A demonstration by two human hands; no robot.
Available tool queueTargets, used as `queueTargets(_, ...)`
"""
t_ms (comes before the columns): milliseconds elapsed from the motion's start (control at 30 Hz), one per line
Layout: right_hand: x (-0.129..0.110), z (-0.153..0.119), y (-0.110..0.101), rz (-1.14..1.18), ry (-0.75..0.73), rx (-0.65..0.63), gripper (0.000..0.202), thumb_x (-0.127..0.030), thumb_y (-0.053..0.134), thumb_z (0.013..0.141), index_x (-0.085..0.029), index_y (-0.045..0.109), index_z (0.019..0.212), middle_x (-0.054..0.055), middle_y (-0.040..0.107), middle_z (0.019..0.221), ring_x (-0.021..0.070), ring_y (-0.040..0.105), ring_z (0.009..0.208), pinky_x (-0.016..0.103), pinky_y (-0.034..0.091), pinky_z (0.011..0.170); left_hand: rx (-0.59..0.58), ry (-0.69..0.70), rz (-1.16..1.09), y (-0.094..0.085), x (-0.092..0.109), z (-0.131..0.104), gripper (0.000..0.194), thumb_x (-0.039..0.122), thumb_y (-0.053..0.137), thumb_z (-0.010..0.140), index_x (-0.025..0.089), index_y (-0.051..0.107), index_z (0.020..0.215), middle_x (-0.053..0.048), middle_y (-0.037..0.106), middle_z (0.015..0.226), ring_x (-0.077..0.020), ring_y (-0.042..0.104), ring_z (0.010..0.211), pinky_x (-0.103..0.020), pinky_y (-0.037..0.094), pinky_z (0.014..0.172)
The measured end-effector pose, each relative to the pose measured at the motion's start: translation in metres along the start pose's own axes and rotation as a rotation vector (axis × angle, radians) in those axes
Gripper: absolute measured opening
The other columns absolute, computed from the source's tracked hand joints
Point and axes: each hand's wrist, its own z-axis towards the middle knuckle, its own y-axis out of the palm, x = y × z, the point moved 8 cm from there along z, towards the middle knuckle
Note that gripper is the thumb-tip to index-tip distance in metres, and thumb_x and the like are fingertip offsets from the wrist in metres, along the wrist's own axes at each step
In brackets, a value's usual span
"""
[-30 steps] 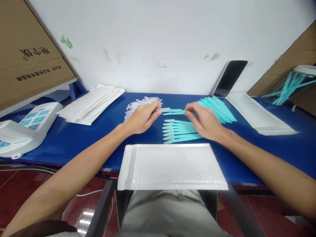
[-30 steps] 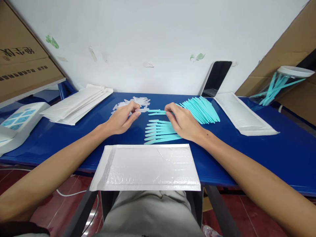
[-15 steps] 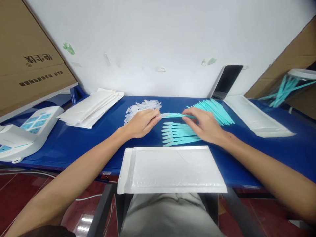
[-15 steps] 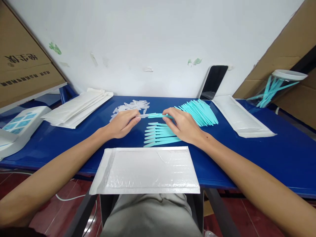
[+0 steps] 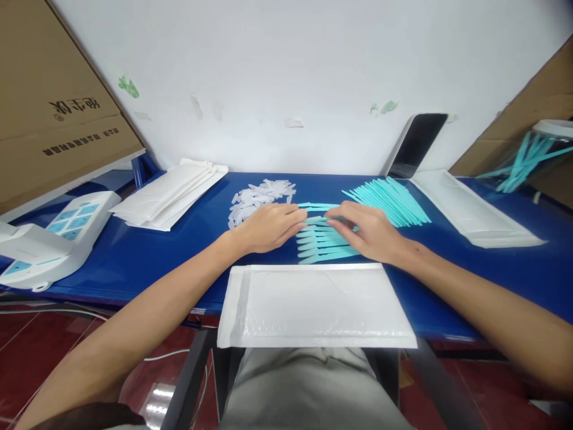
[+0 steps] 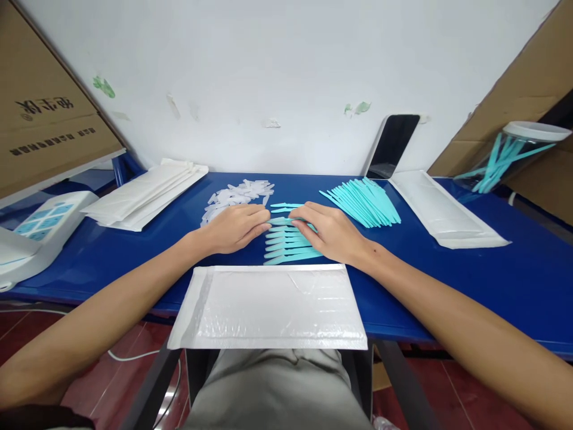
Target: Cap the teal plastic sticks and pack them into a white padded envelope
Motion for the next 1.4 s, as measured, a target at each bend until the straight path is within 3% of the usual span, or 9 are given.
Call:
queueTargets(133, 0.013, 0.000, 0.002, 0.002, 0.062, 0.000, 0.026, -0.026, 0.046, 0.104, -0.024, 0.069, 0.115, 0.010, 0.069, 0.103, 0.0240, 0.066, 0.088, 0.039, 0.052, 0.079, 0.017, -0.057, 0.033, -0.010, -0.019, -0.004, 0.047, 0.049, 0.025, 0.109, 0.018, 0.059, 0.106, -0.006, 0.068, 0.085, -0.0204, 0.057, 0.070, -0.038, 0.041, 0.081)
queueTargets(333, 0.044, -0.002, 0.012, -0.090, 0.164, -0.059, 0.030, -0.022, 0.046, 0.100, -0.022, 0.072, 0.114, 0.011, 0.070, 0.100, 0.0290, 0.065, 0.095, 0.045, 0.051, 0.086, 0.074, -0.282, -0.036, -0.024, -0.060, -0.021, 0.045, 0.045, 0.048, 0.098, 0.020, 0.048, 0.060, 0.002, 0.049, 0.049, -0.0144, 0.045, 0.049, -0.035, 0.040, 0.073)
queueTargets(500, 0.046, -0.004, 0.021, -0.122, 0.152, -0.156, 0.031, -0.020, 0.047, 0.098, -0.020, 0.076, 0.107, 0.011, 0.072, 0.096, 0.0303, 0.063, 0.092, 0.046, 0.049, 0.085, 0.165, -0.357, -0.108, -0.027, -0.062, -0.023, 0.039, 0.044, 0.051, 0.093, 0.020, 0.054, 0.063, 0.001, 0.054, 0.052, -0.0156, 0.051, 0.050, -0.032, 0.041, 0.065)
queueTargets(667, 0.042, -0.006, 0.026, -0.118, 0.135, -0.213, 0.038, -0.017, 0.042, 0.099, -0.020, 0.076, 0.116, 0.013, 0.071, 0.107, 0.0312, 0.062, 0.097, 0.048, 0.048, 0.087, 0.110, -0.279, -0.059, -0.018, -0.051, -0.018, 0.043, 0.047, 0.046, 0.099, 0.015, 0.073, 0.104, -0.013, 0.071, 0.106, -0.0257, 0.066, 0.094, -0.038, 0.050, 0.085)
queueTargets(800, 0.040, -0.005, 0.025, -0.090, 0.128, -0.205, 0.039, -0.018, 0.041, 0.100, -0.022, 0.076, 0.118, 0.013, 0.071, 0.110, 0.0307, 0.063, 0.099, 0.050, 0.049, 0.091, -0.069, -0.214, -0.074, 0.003, -0.046, -0.017, 0.060, 0.054, 0.030, 0.107, 0.015, 0.059, 0.143, -0.015, 0.058, 0.148, -0.0323, 0.049, 0.136, -0.050, 0.035, 0.116)
queueTargets(967, 0.039, -0.004, 0.024, -0.126, 0.111, -0.194, 0.042, -0.026, 0.039, 0.104, -0.020, 0.071, 0.130, 0.015, 0.069, 0.130, 0.0331, 0.063, 0.119, 0.052, 0.048, 0.102, -0.245, -0.287, -0.109, 0.025, -0.050, -0.019, 0.068, 0.059, 0.021, 0.108, 0.018, 0.039, 0.158, -0.013, 0.040, 0.164, -0.0359, 0.033, 0.151, -0.059, 0.025, 0.119)
queueTargets(1067, 0.041, -0.006, 0.028, -0.166, 0.115, -0.244, 0.046, -0.029, 0.035, 0.106, -0.018, 0.067, 0.138, 0.014, 0.066, 0.140, 0.0334, 0.059, 0.130, 0.053, 0.044, 0.108, -0.235, -0.260, -0.097, 0.022, -0.047, -0.016, 0.064, 0.057, 0.022, 0.108, 0.017, 0.049, 0.152, -0.014, 0.051, 0.157, -0.0348, 0.043, 0.146, -0.057, 0.028, 0.117)
queueTargets(1200, 0.045, -0.006, 0.025, -0.226, 0.137, -0.256, 0.047, -0.026, 0.033, 0.105, -0.014, 0.069, 0.133, 0.015, 0.072, 0.124, 0.0323, 0.065, 0.114, 0.049, 0.047, 0.099, -0.119, -0.190, -0.055, 0.008, -0.047, -0.013, 0.049, 0.045, 0.036, 0.107, 0.017, 0.070, 0.127, -0.012, 0.073, 0.126, -0.0287, 0.066, 0.119, -0.046, 0.042, 0.106)
queueTargets(1400, 0.055, -0.008, 0.020, -0.359, 0.177, -0.279, 0.041, -0.022, 0.038, 0.102, -0.016, 0.076, 0.118, 0.014, 0.073, 0.106, 0.0321, 0.065, 0.100, 0.045, 0.044, 0.084, -0.108, -0.176, -0.007, 0.008, -0.052, -0.015, 0.036, 0.027, 0.044, 0.102, 0.015, 0.075, 0.115, -0.012, 0.074, 0.105, -0.0257, 0.068, 0.097, -0.038, 0.051, 0.086)
